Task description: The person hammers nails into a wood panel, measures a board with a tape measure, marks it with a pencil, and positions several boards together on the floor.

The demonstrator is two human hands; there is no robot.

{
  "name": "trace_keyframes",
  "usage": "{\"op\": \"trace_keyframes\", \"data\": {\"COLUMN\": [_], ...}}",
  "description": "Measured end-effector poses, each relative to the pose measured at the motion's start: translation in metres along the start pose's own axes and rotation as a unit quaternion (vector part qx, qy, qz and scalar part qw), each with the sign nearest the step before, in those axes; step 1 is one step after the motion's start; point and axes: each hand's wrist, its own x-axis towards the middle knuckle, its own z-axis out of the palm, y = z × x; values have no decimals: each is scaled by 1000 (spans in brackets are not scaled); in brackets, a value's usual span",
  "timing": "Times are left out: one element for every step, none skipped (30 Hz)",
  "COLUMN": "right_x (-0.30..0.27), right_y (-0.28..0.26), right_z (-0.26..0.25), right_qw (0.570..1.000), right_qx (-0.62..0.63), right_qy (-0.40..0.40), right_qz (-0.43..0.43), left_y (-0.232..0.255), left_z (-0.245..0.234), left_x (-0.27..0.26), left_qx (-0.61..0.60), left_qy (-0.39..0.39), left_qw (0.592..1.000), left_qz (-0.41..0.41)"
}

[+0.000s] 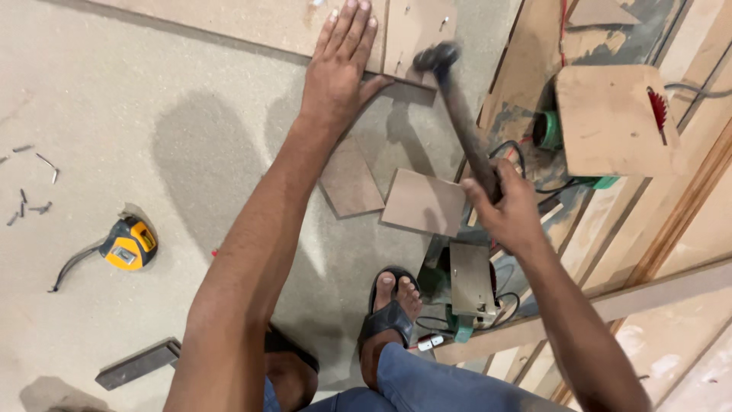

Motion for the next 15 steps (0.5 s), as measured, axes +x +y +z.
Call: {"op": "trace_keyframes", "data": {"right_x": [-1,-1,-3,-6,-5,-1,7,15,30,43,49,52,53,55,52], "right_y": [-3,-8,-13,-19,-26,-33,-39,-44,-47,-46,-43,-38,-32,-27,-23], "right_z": [1,1,-1,-3,-4,-2,1,7,12,15,16,15,14,13,11], "right_qw": [999,998,992,983,970,956,935,908,946,960,951,955,959,961,958], "right_qx": [4,7,25,43,61,137,212,287,139,-15,-168,-145,-121,-95,-35], "right_qy": [29,58,104,146,188,202,215,225,208,191,169,166,162,159,197], "right_qz": [-18,-36,-72,-107,-142,-164,-185,-205,-208,-207,-199,-199,-199,-205,-204], "left_y": [0,0,0,1,2,3,4,4,4,6,7,9,11,9,6], "left_z": [-1,-2,-4,-6,-7,-7,-8,-9,-11,-12,-14,-16,-17,-20,-22], "left_x": [1,3,5,6,7,6,7,6,5,7,9,8,8,10,11], "left_qx": [0,0,0,-1,4,7,11,11,10,9,11,11,12,9,6], "left_qy": [-2,-6,-10,-15,-15,-15,-16,-19,-21,-22,-16,-12,-8,-5,-3], "left_qw": [1000,1000,1000,1000,1000,1000,1000,1000,1000,1000,1000,1000,1000,1000,1000], "left_qz": [-1,-1,-1,-4,-3,-4,-5,-11,-18,-20,-16,-15,-13,-12,-10]}}
